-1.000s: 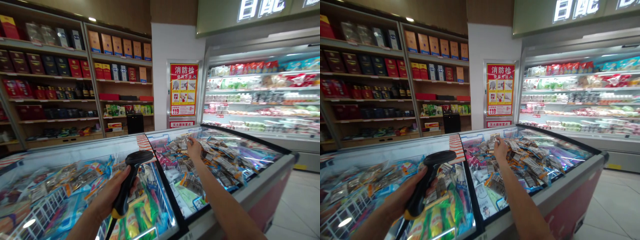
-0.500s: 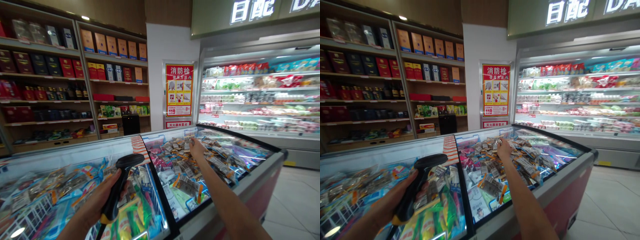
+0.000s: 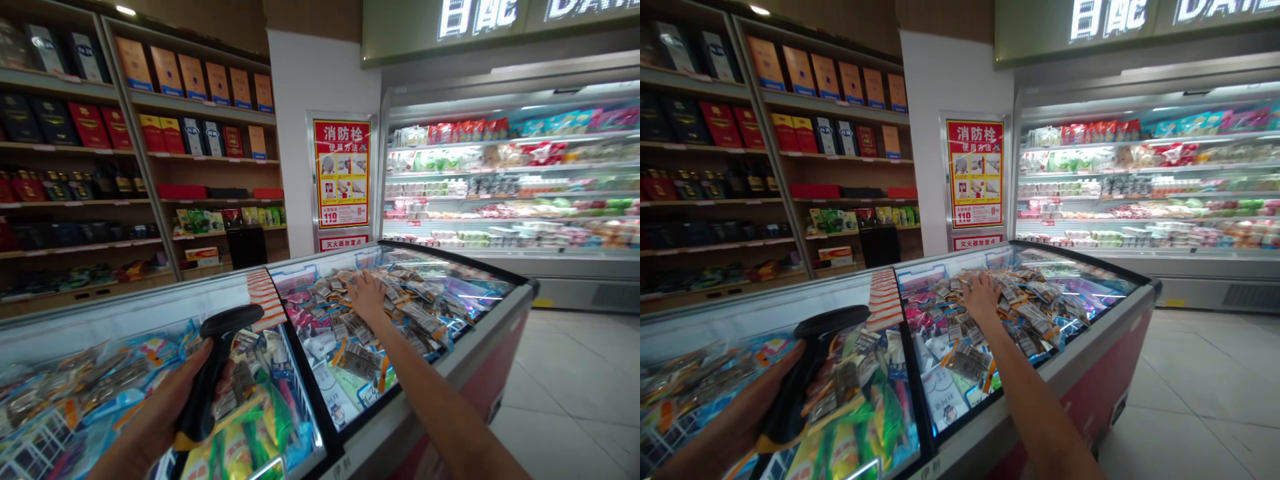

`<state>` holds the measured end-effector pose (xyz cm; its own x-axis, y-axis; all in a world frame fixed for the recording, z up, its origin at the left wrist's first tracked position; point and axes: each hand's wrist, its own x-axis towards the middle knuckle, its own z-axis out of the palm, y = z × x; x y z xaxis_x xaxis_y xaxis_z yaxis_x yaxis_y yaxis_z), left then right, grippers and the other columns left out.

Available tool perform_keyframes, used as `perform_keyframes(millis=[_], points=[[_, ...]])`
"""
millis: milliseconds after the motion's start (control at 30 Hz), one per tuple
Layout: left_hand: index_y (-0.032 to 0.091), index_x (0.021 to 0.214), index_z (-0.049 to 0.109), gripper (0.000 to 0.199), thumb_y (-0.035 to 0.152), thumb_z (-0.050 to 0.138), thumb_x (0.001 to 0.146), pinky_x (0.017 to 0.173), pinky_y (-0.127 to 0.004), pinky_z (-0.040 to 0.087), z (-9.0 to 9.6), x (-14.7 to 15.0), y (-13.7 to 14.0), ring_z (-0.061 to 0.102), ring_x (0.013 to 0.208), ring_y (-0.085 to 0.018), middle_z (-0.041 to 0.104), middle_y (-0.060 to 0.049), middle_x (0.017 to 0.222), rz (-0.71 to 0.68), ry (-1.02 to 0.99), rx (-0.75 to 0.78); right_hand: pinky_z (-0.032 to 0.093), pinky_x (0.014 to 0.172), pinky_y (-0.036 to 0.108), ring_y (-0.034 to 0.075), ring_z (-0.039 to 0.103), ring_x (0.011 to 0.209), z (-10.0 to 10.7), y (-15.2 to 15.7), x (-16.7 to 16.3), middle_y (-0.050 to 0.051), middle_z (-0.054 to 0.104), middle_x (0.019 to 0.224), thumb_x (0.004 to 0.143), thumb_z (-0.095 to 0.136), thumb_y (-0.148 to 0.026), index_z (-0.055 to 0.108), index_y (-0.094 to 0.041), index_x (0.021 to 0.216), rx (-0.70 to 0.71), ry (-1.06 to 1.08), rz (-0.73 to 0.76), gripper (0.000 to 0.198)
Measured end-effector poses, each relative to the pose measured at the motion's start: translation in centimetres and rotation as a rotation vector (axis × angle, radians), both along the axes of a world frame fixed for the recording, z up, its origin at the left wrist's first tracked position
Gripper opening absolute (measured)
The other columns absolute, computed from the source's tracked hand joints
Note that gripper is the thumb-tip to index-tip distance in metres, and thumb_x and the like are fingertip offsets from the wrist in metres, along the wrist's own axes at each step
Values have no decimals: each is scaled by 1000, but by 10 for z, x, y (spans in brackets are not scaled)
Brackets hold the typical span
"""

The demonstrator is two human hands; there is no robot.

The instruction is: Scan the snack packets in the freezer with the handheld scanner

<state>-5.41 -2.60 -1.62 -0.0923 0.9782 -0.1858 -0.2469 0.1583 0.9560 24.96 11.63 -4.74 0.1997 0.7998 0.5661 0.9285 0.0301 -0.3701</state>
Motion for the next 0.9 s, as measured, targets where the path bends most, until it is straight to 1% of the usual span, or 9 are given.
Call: perform_keyframes(millis=[67,167,267,333,433,533,733,833,900], points=[[15,80,59,22,36,54,74,33,-21,42,0,-1,0,51,40,-12,57,-1,55,-20,-2,-15,15,97,53,30,23,126,-4,-19,-6,10,31,138,80,38,-49,48,-26,121,-67,-93,132,48],[16,78,59,20,35,53,74,36,-22,44,-3,-3,1,52,41,-11,59,-2,58,-20,-10,-7,7,99,55,33,12,129,-17,-49,-7,9,24,142,71,44,-63,42,-28,126,-168,-235,314,65],[17,81,59,20,35,54,75,41,-22,47,-7,-6,3,54,44,-11,62,-3,62,-25,-39,5,2,97,59,36,7,129,-30,-66,-1,11,19,143,64,45,-70,38,-28,128,-229,-311,378,78],[16,84,58,21,35,54,76,44,-22,48,-8,-6,4,54,46,-11,63,-3,64,-24,-52,1,1,95,61,37,8,129,-35,-69,3,13,19,143,64,43,-72,37,-28,129,-261,-328,378,79],[16,88,58,23,35,52,77,44,-21,48,-8,-7,4,54,45,-10,63,-4,64,-22,-40,-3,2,95,61,36,9,129,-36,-63,5,11,20,142,66,42,-69,35,-29,130,-304,-325,366,76],[15,89,57,25,36,52,77,42,-20,46,-8,-7,5,53,44,-10,62,-4,64,-18,-23,-14,4,96,60,35,6,129,-32,-51,3,8,18,143,67,43,-67,35,-30,130,-325,-334,347,73],[16,84,57,30,44,53,74,36,-19,41,-11,-13,7,52,43,-10,59,-1,59,-54,-47,-51,6,96,59,34,5,130,-27,-24,8,4,17,144,73,34,-65,35,-34,129,-367,-351,279,64],[17,84,56,27,42,50,76,36,-18,41,-6,-16,4,50,43,-9,58,0,58,-37,-93,-16,8,96,59,33,6,130,-27,-16,11,3,17,144,75,33,-64,35,-35,129,-384,-353,240,61],[15,80,56,26,40,47,79,36,-18,40,0,-17,2,49,41,-9,58,-1,56,-22,-111,-2,10,95,58,33,9,129,-27,-14,8,5,21,143,77,31,-62,38,-33,127,-350,-352,217,58]])
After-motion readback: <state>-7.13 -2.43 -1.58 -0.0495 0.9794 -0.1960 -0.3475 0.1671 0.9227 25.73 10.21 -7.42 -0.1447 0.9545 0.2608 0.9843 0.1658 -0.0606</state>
